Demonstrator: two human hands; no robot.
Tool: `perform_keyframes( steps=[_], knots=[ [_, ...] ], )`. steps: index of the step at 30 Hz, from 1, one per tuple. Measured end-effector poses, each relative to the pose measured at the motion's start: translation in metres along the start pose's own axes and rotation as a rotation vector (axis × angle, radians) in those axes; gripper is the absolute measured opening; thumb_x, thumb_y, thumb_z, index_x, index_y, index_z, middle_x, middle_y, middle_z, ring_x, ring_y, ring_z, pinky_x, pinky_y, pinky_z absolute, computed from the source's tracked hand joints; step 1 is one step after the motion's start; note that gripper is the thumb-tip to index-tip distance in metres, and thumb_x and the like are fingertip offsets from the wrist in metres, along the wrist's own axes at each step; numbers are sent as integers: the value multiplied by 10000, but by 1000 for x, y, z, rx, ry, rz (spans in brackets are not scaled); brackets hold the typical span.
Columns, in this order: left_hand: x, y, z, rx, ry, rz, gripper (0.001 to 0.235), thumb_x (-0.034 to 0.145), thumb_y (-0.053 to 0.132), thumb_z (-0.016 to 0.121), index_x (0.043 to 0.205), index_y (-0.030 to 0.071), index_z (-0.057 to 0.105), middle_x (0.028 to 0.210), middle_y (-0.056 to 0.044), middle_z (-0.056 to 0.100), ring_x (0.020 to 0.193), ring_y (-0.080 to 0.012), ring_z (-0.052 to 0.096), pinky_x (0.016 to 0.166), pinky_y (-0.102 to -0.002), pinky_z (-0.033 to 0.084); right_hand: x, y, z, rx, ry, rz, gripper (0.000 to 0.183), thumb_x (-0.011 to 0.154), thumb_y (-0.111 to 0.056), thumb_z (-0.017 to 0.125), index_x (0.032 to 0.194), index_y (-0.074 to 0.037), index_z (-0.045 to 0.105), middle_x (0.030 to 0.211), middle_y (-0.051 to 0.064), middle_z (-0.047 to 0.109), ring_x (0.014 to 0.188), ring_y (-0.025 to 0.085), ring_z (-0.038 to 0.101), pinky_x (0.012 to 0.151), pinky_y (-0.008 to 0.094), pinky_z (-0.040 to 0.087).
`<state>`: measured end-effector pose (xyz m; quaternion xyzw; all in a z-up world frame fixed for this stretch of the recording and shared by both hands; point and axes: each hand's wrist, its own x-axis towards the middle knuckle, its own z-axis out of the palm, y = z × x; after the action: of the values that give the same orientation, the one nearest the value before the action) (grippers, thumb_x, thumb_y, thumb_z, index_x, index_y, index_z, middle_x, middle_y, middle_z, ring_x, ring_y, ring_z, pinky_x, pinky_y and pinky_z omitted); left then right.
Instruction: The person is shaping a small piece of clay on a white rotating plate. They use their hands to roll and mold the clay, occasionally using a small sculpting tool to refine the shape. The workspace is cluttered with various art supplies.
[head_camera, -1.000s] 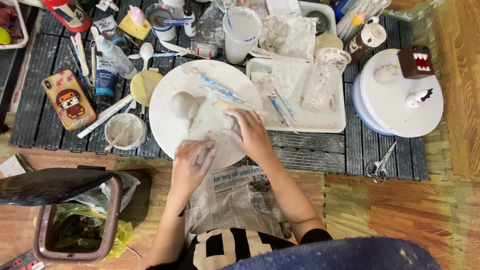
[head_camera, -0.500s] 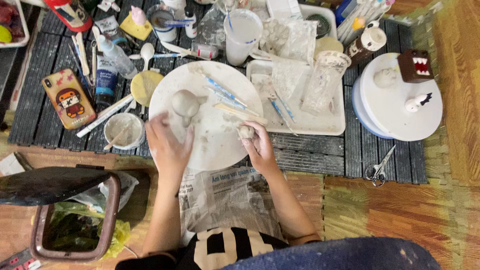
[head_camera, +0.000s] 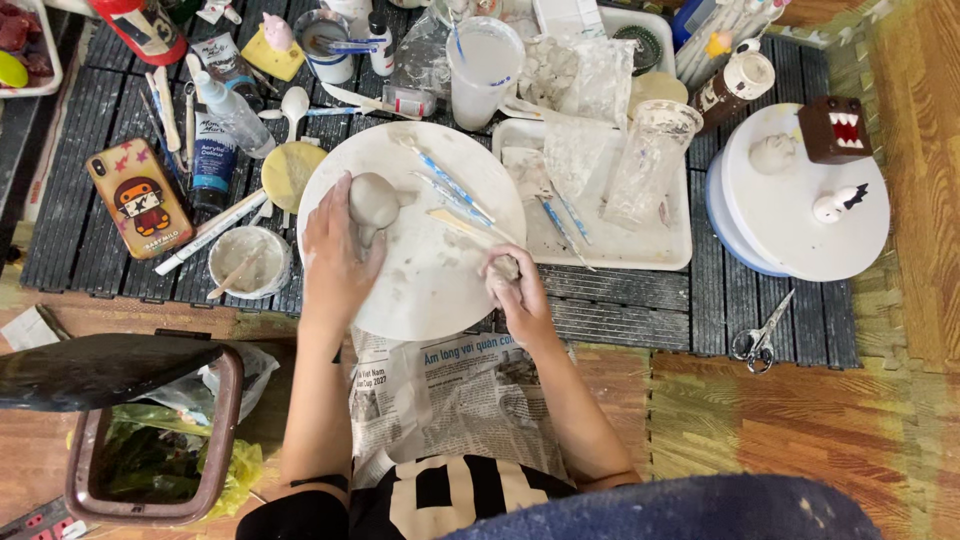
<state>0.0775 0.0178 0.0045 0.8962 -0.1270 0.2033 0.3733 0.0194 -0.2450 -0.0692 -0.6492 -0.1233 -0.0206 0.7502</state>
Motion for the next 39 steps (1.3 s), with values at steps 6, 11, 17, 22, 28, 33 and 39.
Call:
perform_keyframes(
  steps=[6,11,17,22,28,33,39],
  knots=[
    [-12,23,1,42,115,103,926,793,269,836,1522,-14,339,1503,-289,440,1399,-463,412,1158,-536,285,-8,14,-1,268,-155,-169,134,1185,-65,491,1145,-98,615,756,-25,606,604,25,533,486,204,409],
    [-41,44,47,-110,-171,83,486,957,176,713,1401,50,558,1478,-207,517,1391,-378,455,1129,-512,356,-18,1,9,164,54,1,202,987,48,515,1164,-24,579,921,115,592,702,138,566,495,309,529],
    [-15,43,80,302,-257,326,361,858,104,650,1213,87,713,1376,-107,606,1225,-306,556,979,-451,457,-33,-1,-21,337,61,-45,200,1076,43,469,963,-16,623,690,52,504,503,57,448,397,264,425],
    [13,31,105,360,-227,313,406,950,179,632,1287,-45,601,1390,-192,569,1255,-349,555,1041,-439,467,-28,-22,-15,508,174,-67,209,1179,-8,460,1036,-1,613,752,47,526,559,40,474,473,180,429],
    [34,16,115,462,-367,199,614,903,242,632,1411,-65,474,1486,-250,457,1360,-396,468,1071,-468,434,-1,-65,-2,700,752,576,338,908,122,411,1202,-21,499,1083,142,627,828,227,666,721,288,599],
    [0,39,99,454,-244,265,681,931,324,617,1456,-69,432,1559,-346,332,1412,-483,386,1113,-540,381,-13,-36,-27,591,288,125,178,1053,-163,578,1203,-67,582,998,106,637,729,136,596,592,236,498],
    [-58,77,94,272,-273,247,716,940,378,645,1482,-41,435,1540,-325,351,1415,-503,373,1164,-597,318,-24,5,-48,628,242,44,187,1121,-271,555,1080,-88,558,937,51,584,742,120,544,635,247,425]
  ],
)
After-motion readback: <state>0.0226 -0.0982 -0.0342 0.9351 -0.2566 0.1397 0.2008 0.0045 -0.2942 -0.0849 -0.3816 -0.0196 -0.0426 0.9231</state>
